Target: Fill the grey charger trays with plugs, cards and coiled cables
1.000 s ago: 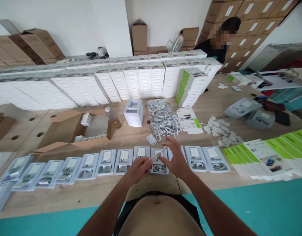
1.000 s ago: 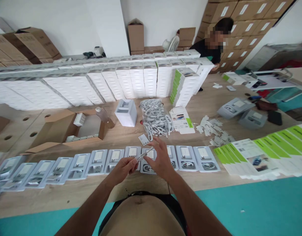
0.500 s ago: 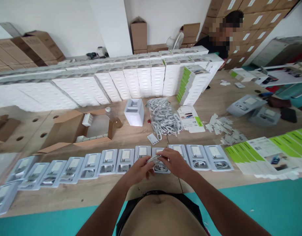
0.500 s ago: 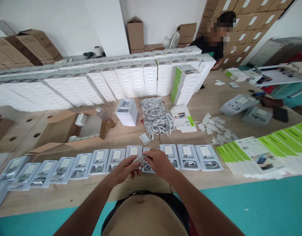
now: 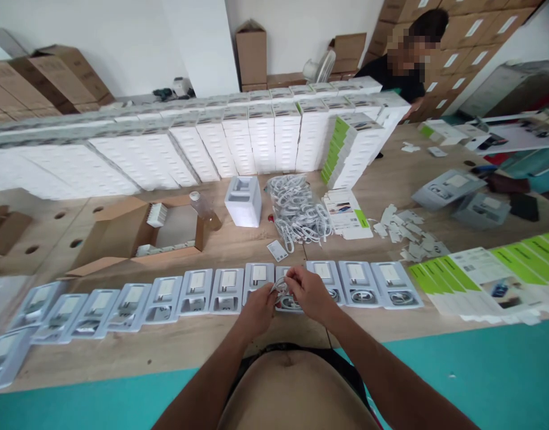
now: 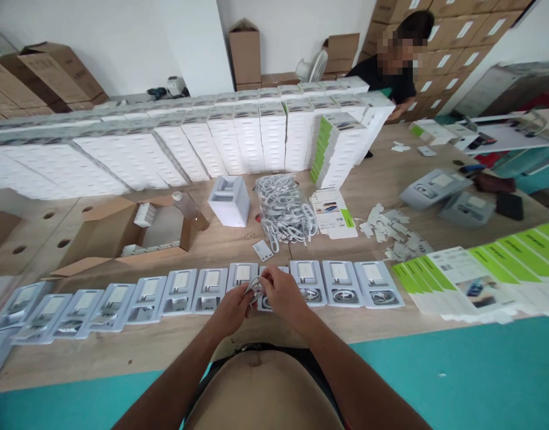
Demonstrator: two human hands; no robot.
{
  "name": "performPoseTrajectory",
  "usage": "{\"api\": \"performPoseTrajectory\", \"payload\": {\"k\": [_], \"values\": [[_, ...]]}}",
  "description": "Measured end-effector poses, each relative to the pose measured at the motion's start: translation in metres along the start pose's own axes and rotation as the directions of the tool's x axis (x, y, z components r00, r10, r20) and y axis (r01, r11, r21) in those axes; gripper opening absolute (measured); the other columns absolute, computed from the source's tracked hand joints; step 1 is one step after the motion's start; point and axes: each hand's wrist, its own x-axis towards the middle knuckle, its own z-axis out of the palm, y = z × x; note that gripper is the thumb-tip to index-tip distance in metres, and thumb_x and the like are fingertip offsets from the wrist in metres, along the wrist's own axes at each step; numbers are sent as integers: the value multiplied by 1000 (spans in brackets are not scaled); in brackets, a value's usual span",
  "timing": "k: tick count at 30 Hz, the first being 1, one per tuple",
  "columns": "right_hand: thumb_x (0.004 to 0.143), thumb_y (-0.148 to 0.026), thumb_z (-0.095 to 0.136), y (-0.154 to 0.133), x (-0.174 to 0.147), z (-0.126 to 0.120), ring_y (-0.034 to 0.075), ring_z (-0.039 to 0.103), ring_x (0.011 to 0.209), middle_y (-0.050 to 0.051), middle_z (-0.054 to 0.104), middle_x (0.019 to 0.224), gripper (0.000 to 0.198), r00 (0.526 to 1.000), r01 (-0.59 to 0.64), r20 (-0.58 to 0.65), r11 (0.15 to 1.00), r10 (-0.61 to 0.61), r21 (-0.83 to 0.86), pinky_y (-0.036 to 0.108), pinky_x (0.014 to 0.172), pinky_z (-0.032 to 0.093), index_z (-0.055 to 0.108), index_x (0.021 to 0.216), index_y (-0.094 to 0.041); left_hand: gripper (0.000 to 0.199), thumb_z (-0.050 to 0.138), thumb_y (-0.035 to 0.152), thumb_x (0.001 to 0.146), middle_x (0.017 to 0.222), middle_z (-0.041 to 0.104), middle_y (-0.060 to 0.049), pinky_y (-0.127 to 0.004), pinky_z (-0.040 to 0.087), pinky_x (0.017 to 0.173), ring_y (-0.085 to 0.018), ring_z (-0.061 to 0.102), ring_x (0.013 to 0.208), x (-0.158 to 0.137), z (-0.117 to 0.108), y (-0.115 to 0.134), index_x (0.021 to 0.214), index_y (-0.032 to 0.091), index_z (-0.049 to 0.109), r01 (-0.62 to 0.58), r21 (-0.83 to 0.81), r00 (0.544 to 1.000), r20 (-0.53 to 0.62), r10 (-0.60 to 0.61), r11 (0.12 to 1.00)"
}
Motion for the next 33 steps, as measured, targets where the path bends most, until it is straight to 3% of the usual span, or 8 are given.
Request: {"api": "performPoseTrajectory", "payload": {"k": [5, 7, 9, 12, 15, 21, 28, 33], "values": [[86, -38, 53, 19, -4, 22, 15, 61, 50, -3, 62, 61, 18, 983, -185, 86, 849, 164, 495, 23, 45, 37, 49, 82, -21, 27, 44, 41, 88, 70, 57, 1, -22, 33, 51, -10, 44, 54, 0, 4, 4, 84, 18, 58, 75, -352, 996, 71, -54, 933], [86, -40, 54, 25, -9, 30, 16, 61, 50, -3, 62, 60, 20, 977, -204, 65, 813, 201, 546, 23, 43, 36, 49, 82, -22, 24, 49, 40, 85, 69, 55, 2, -21, 30, 50, -9, 41, 53, 1, 3, 5, 86, 17, 58, 136, -464, 988, 124, -88, 875], [86, -39, 54, 28, -15, 34, 16, 60, 52, -2, 62, 60, 19, 984, -152, -16, 875, 179, 460, 25, 49, 40, 50, 81, -21, 24, 50, 40, 84, 70, 54, 2, -20, 29, 50, -8, 40, 54, 1, 2, 2, 87, 17, 57, 164, -488, 983, 156, -100, 857], [84, -33, 58, 29, -21, 32, 15, 57, 62, 0, 62, 69, 15, 989, -22, -146, 997, 33, 77, 27, 60, 42, 56, 77, -21, 29, 41, 43, 88, 71, 54, 1, -22, 33, 52, -10, 44, 57, -2, -2, -5, 89, 17, 55, 94, -303, 986, 160, -47, 948], [75, -26, 68, 27, -23, 20, 15, 56, 71, 3, 63, 87, 19, 989, 45, -134, 988, -65, -145, 28, 68, 42, 62, 92, -20, 29, 36, 40, 92, 70, 56, 0, -25, 39, 60, -13, 49, 61, -7, -10, -10, 86, 19, 56, -27, -31, 984, 174, 32, 999], [80, -28, 65, 25, -2, 12, 13, 57, 67, -1, 67, 75, 12, 968, 114, 220, 993, -117, 28, 24, 64, 42, 70, 88, -21, 23, 40, 21, 88, 80, 63, -3, -32, 41, 76, -20, 57, 79, -12, -33, -4, 91, 21, 62, -194, 242, 971, 182, 152, 951], [79, -20, 65, 53, 27, 63, 13, 60, 69, 1, 68, 77, 8, 962, 259, 110, 964, -251, -61, 24, 67, 45, 71, 85, -18, 38, 52, 28, 87, 120, 61, -7, -32, 51, 82, -19, 61, 99, -10, -68, -52, 125, 24, 52, -178, 385, 976, -49, 213, 906], [79, -17, 64, 75, 21, 99, 15, 62, 79, 3, 68, 83, 6, 951, 305, 100, 946, -294, -115, 26, 75, 47, 69, 77, -18, 38, 48, 15, 86, 132, 56, -9, -42, 39, 107, -23, 48, 124, -27, -55, -97, 123, 21, 54, -166, 510, 949, -151, 277, 844]]}}
